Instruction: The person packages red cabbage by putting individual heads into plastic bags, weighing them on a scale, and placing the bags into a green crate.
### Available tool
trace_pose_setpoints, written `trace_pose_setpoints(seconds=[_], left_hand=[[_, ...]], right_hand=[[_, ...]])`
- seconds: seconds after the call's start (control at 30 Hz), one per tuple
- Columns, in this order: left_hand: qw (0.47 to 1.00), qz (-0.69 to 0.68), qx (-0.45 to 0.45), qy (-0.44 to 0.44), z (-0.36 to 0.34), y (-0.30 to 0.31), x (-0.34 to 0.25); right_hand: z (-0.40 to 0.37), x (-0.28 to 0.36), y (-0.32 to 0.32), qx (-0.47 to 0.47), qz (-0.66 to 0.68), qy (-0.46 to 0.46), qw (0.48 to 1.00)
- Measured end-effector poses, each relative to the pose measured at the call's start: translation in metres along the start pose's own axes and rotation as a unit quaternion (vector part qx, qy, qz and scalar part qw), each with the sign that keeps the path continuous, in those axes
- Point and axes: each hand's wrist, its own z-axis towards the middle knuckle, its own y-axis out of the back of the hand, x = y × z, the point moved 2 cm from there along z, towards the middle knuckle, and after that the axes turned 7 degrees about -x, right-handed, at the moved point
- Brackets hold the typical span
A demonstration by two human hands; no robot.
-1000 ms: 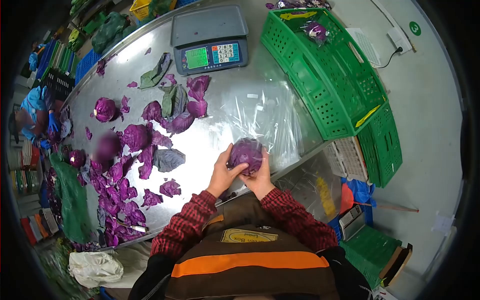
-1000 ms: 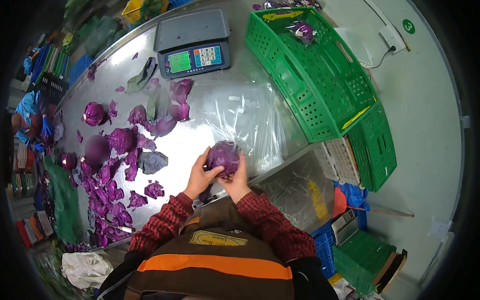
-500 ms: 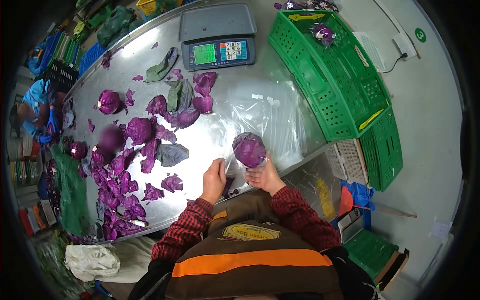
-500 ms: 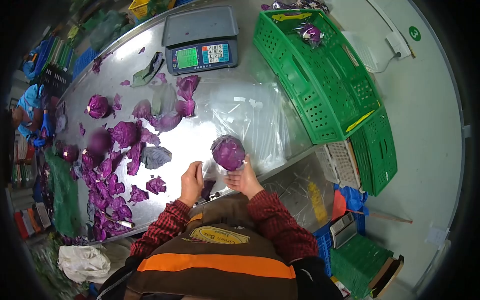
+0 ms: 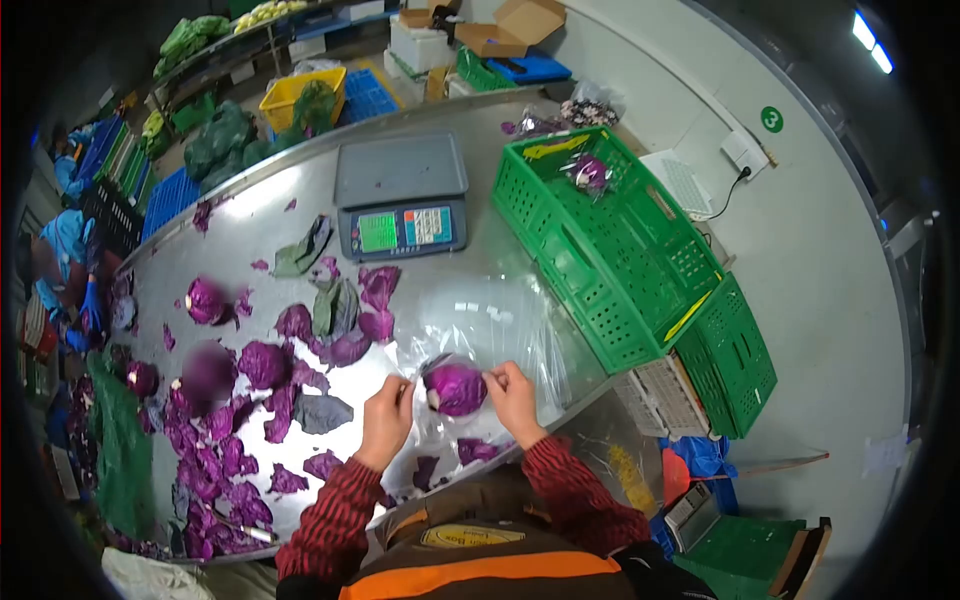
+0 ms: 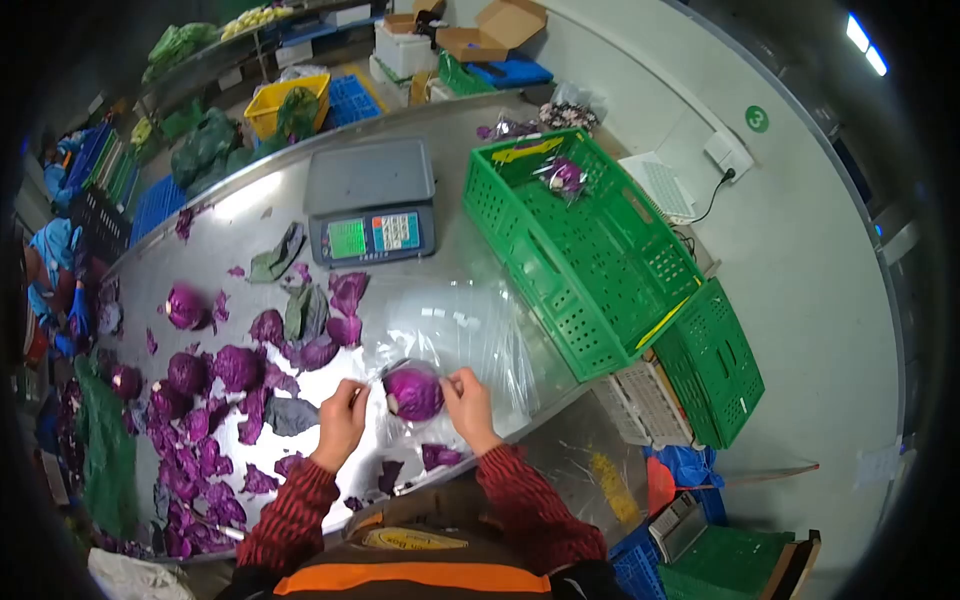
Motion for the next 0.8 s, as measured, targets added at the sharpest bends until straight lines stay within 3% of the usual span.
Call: trace_pose_setpoints(seconds=[0.07, 0.1, 0.13, 0.2, 0.23, 0.27, 0.3, 0.33, 0.4, 0.5, 0.57, 0.63, 0.7, 0.77, 0.8], left_hand=[[0.999, 0.033, 0.011, 0.014, 0.006, 0.02, -0.012], [0.998, 0.061, 0.024, 0.012, 0.005, 0.026, -0.003], [0.996, -0.002, 0.055, 0.072, 0.008, 0.035, -0.008], [0.995, -0.034, 0.078, 0.049, 0.007, 0.044, -0.029], [0.991, -0.062, 0.111, 0.042, -0.005, 0.052, -0.039], [0.969, -0.116, 0.137, 0.17, -0.006, 0.055, -0.043], [0.984, -0.069, 0.119, 0.112, -0.007, 0.054, -0.023], [0.976, -0.113, 0.123, 0.143, -0.014, 0.058, -0.03], [0.959, -0.159, 0.143, 0.187, -0.019, 0.059, -0.046], [0.948, -0.124, 0.161, 0.244, -0.028, 0.053, -0.033], [0.946, -0.113, 0.168, 0.252, -0.038, 0.056, -0.038], [0.943, -0.108, 0.194, 0.247, -0.046, 0.053, -0.031], [0.937, -0.076, 0.218, 0.262, -0.049, 0.057, -0.025], [0.921, -0.09, 0.265, 0.272, -0.055, 0.055, -0.018], [0.923, -0.05, 0.29, 0.249, -0.055, 0.057, -0.017]], right_hand=[[0.009, 0.035, 0.02, 0.083, -0.025, 0.068, 0.994], [0.013, 0.044, 0.03, 0.08, -0.026, 0.066, 0.994], [0.016, 0.053, 0.037, 0.13, -0.042, 0.091, 0.986], [0.033, 0.079, 0.044, 0.176, -0.055, 0.132, 0.974], [0.023, 0.089, 0.049, 0.195, -0.03, 0.108, 0.974], [0.019, 0.093, 0.051, 0.218, -0.004, 0.085, 0.972], [0.029, 0.085, 0.053, 0.225, -0.051, 0.096, 0.968], [0.031, 0.073, 0.054, 0.242, -0.095, 0.097, 0.961], [0.019, 0.112, 0.065, 0.286, -0.068, 0.117, 0.949], [0.013, 0.098, 0.067, 0.318, -0.028, 0.022, 0.947], [0.016, 0.09, 0.068, 0.305, -0.101, 0.125, 0.939], [0.008, 0.075, 0.068, 0.331, -0.095, 0.067, 0.937], [0.012, 0.062, 0.07, 0.275, -0.236, 0.094, 0.927], [0.003, 0.087, 0.069, 0.29, -0.267, 0.091, 0.914], [-0.007, 0.104, 0.065, 0.221, -0.222, 0.172, 0.934]])
